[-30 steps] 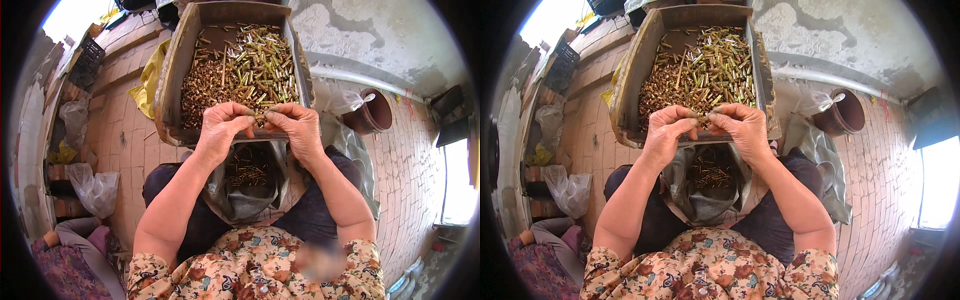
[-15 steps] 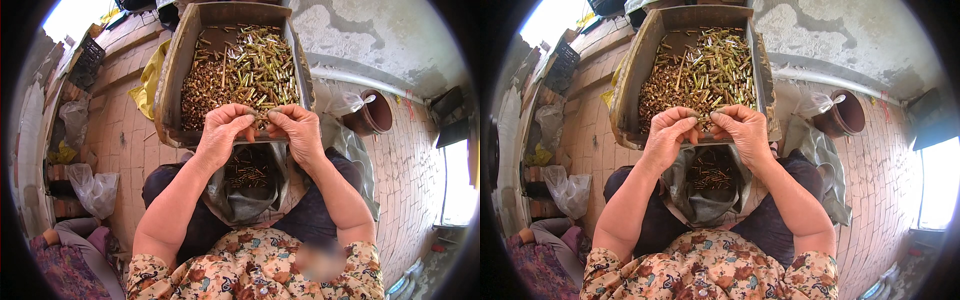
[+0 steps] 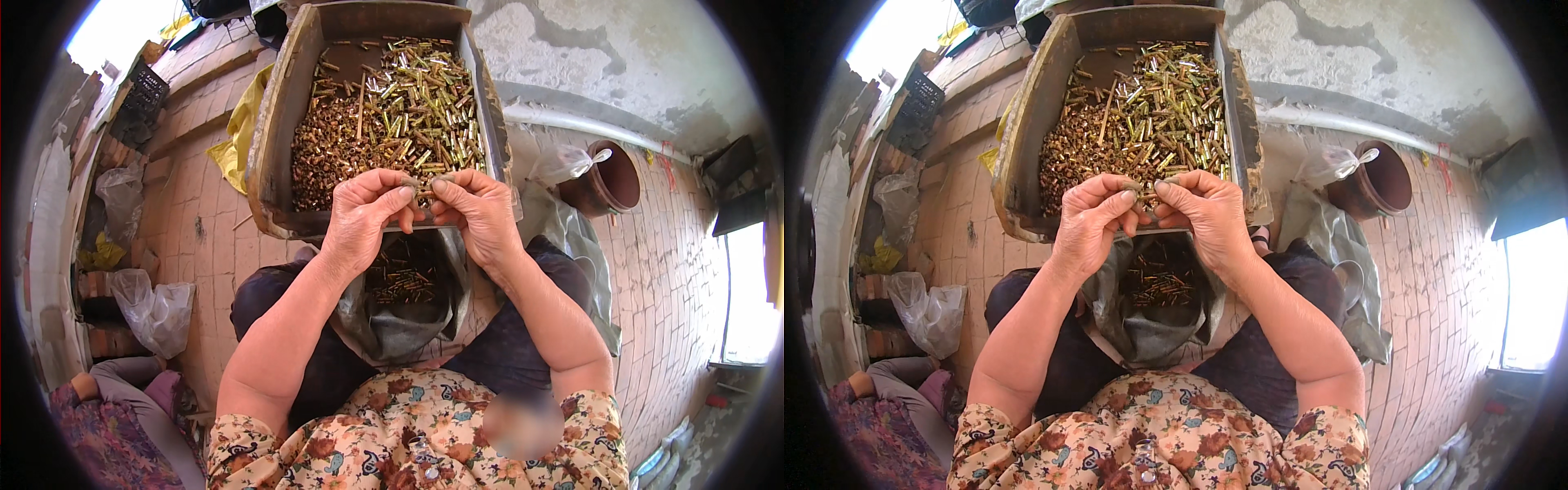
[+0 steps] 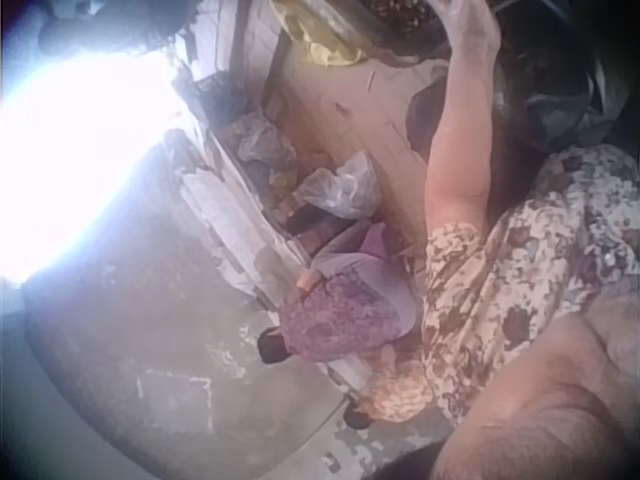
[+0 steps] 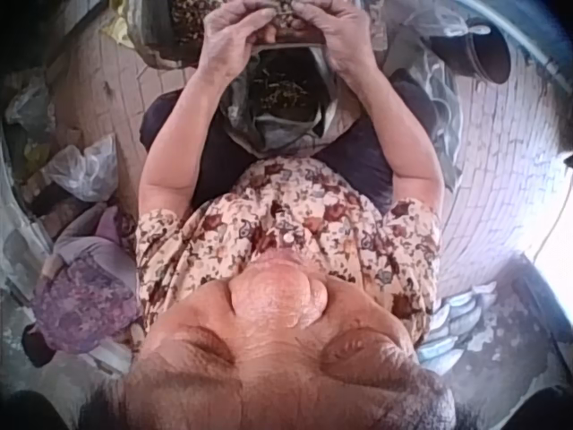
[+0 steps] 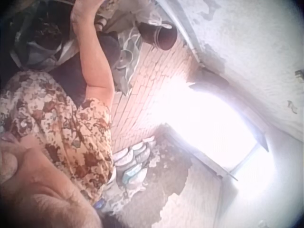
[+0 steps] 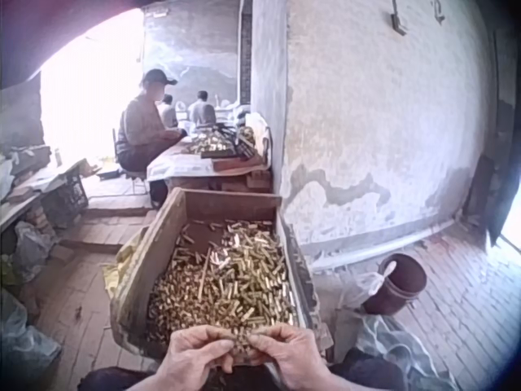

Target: The person assembles firecracker components by inserting fuses into tubes by hand and sorting the casings in a wooden tray.

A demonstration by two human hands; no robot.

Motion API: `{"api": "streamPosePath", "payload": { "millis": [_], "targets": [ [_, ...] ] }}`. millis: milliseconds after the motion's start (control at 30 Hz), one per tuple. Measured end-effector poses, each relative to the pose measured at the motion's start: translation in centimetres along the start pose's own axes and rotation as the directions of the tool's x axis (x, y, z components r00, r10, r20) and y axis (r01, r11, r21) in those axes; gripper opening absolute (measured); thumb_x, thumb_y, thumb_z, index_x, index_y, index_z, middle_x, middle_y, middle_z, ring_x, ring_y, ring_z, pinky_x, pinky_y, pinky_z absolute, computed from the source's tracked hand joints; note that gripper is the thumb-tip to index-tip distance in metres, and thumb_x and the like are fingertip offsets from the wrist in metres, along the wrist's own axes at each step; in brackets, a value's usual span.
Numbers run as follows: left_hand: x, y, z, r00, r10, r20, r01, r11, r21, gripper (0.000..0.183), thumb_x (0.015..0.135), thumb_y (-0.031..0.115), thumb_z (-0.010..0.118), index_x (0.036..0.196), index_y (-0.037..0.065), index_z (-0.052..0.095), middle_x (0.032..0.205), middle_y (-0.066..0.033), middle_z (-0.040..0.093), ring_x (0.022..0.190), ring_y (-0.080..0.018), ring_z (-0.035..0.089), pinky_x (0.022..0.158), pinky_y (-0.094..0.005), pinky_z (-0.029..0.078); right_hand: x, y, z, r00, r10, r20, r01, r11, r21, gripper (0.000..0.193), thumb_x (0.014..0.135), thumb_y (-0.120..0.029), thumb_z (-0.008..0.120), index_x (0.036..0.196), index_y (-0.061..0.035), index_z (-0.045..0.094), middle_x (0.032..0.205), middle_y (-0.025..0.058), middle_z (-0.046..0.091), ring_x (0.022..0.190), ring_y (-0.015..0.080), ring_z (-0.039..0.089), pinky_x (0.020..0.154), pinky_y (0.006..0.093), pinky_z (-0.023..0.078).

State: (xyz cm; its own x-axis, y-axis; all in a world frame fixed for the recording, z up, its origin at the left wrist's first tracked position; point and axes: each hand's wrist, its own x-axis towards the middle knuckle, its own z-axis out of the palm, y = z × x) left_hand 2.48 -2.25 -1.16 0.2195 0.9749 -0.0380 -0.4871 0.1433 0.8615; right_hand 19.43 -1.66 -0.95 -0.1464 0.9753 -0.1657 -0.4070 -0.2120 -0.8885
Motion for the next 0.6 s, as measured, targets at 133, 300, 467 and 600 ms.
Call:
{"api": "streamPosePath", "payload": {
  "millis": [133,300,467,600],
  "targets": [
    [-0.3,-0.2,0.1,1.0,-0.012,0.016,0.013,0.999,-0.029,0.01,0.084,0.002,0.059,0.093,-0.001,0.061,0.074,-0.005,0.061,0.058,-0.0117,0.058,0.058,-0.0239,0.05,0.1,0.6,-0.8,0.992,0.109,0.063,-0.117,0.982,0.148,0.009,0.082,-0.011,0.065,0.083,-0.0025,0.061,0.071,0.0038,0.063,0.061,0.0103,0.062,0.052,0.0204,0.052],
    [-0.7,-0.4,0.1,0.997,0.067,0.036,-0.071,0.989,0.13,0.009,0.084,0.002,0.059,0.093,-0.001,0.062,0.074,-0.0052,0.062,0.057,-0.0113,0.057,0.059,-0.0244,0.051,-0.2,0.8,-1.0,0.984,0.14,0.111,-0.16,0.967,0.198,0.008,0.083,-0.01,0.065,0.083,-0.0028,0.06,0.07,0.0041,0.063,0.06,0.0103,0.062,0.052,0.0203,0.052],
    [-0.7,-0.5,0.3,0.993,0.11,0.042,-0.117,0.969,0.216,0.01,0.084,0.003,0.059,0.093,-0.002,0.061,0.074,-0.006,0.061,0.054,-0.0109,0.056,0.059,-0.0253,0.051,-0.3,0.7,-1.2,0.984,0.146,0.098,-0.162,0.968,0.193,0.008,0.083,-0.009,0.065,0.082,-0.0028,0.06,0.07,0.0046,0.063,0.06,0.0106,0.062,0.052,0.0206,0.052],
    [-0.8,0.3,0.6,0.995,-0.055,0.082,0.056,0.998,-0.015,0.012,0.085,0.004,0.058,0.095,-0.003,0.06,0.072,-0.0073,0.061,0.053,-0.0117,0.056,0.06,-0.0269,0.053,-0.4,0.3,-1.4,0.984,0.12,0.128,-0.14,0.977,0.158,0.008,0.082,-0.009,0.065,0.082,-0.0027,0.06,0.07,0.0044,0.062,0.061,0.0106,0.062,0.052,0.0209,0.052]
  ]
}}
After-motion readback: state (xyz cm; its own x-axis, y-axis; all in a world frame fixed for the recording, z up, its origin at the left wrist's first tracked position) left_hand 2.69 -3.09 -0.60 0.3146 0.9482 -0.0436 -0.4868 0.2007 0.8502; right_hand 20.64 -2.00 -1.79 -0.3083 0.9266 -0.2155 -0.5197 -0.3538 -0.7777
